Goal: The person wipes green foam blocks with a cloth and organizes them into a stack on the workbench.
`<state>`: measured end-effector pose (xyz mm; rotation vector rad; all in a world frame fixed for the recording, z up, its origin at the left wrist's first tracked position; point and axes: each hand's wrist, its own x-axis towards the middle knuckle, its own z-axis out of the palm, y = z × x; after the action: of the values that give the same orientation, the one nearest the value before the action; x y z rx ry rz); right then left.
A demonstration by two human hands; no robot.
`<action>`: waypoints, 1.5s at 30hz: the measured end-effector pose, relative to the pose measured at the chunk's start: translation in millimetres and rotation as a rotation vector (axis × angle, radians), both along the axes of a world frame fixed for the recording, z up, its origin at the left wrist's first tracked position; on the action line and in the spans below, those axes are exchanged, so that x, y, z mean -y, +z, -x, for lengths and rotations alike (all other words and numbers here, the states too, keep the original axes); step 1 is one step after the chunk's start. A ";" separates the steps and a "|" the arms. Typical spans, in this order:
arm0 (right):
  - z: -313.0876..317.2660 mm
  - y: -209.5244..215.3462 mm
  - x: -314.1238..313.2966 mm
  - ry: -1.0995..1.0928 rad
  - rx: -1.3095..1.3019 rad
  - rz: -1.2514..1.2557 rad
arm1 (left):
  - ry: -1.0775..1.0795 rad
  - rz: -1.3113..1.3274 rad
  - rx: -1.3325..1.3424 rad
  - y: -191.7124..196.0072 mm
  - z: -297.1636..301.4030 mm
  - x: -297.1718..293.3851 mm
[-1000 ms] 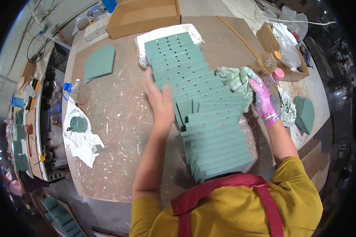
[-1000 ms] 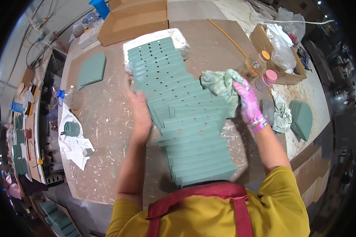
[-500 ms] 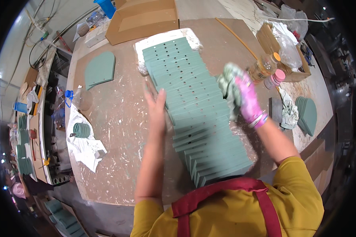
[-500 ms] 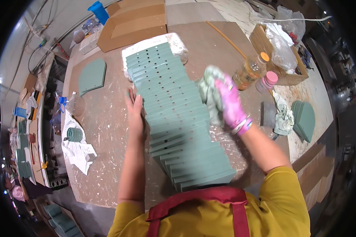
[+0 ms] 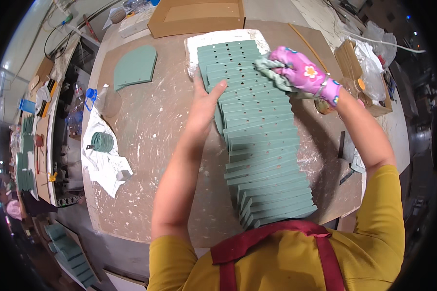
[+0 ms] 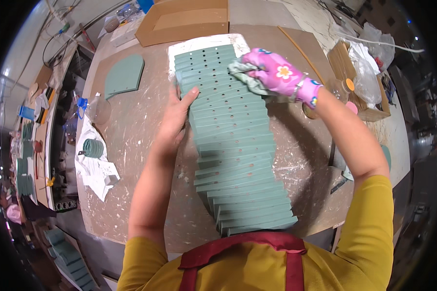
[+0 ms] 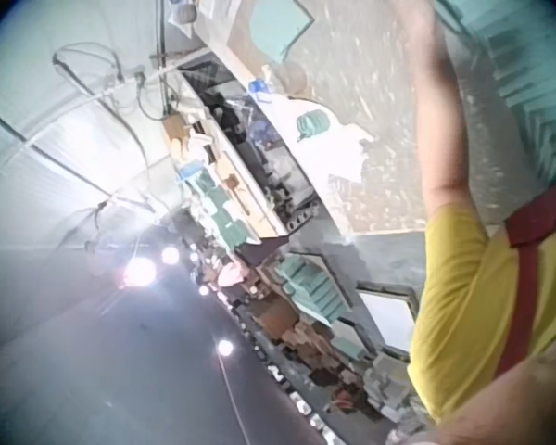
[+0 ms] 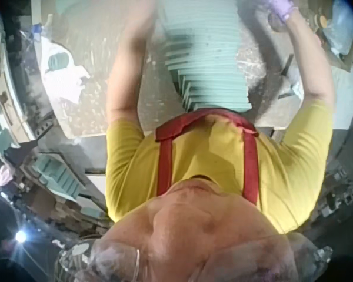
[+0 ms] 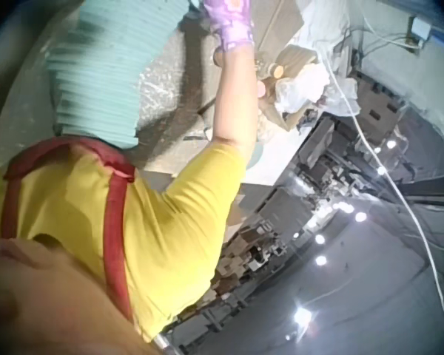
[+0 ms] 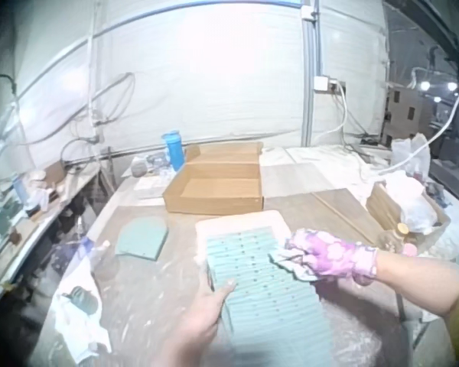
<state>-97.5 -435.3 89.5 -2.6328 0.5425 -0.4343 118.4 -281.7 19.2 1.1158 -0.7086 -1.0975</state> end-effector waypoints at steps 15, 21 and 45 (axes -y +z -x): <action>-137.3 -28.6 -35.1 0.168 0.019 0.143 | -0.139 -0.038 -0.017 -8.3 -5.6 1.6; -65.8 -8.6 -9.0 0.042 -0.054 -0.091 | -0.034 0.018 -0.096 -10.7 4.7 -2.8; -98.5 18.2 -5.9 0.176 0.111 -0.568 | -0.069 0.048 -0.060 -25.3 -4.0 -6.1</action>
<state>0.9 -429.4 107.7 -2.0748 0.3310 -0.3118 122.4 -275.7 -6.1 1.0200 -0.7276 -1.1621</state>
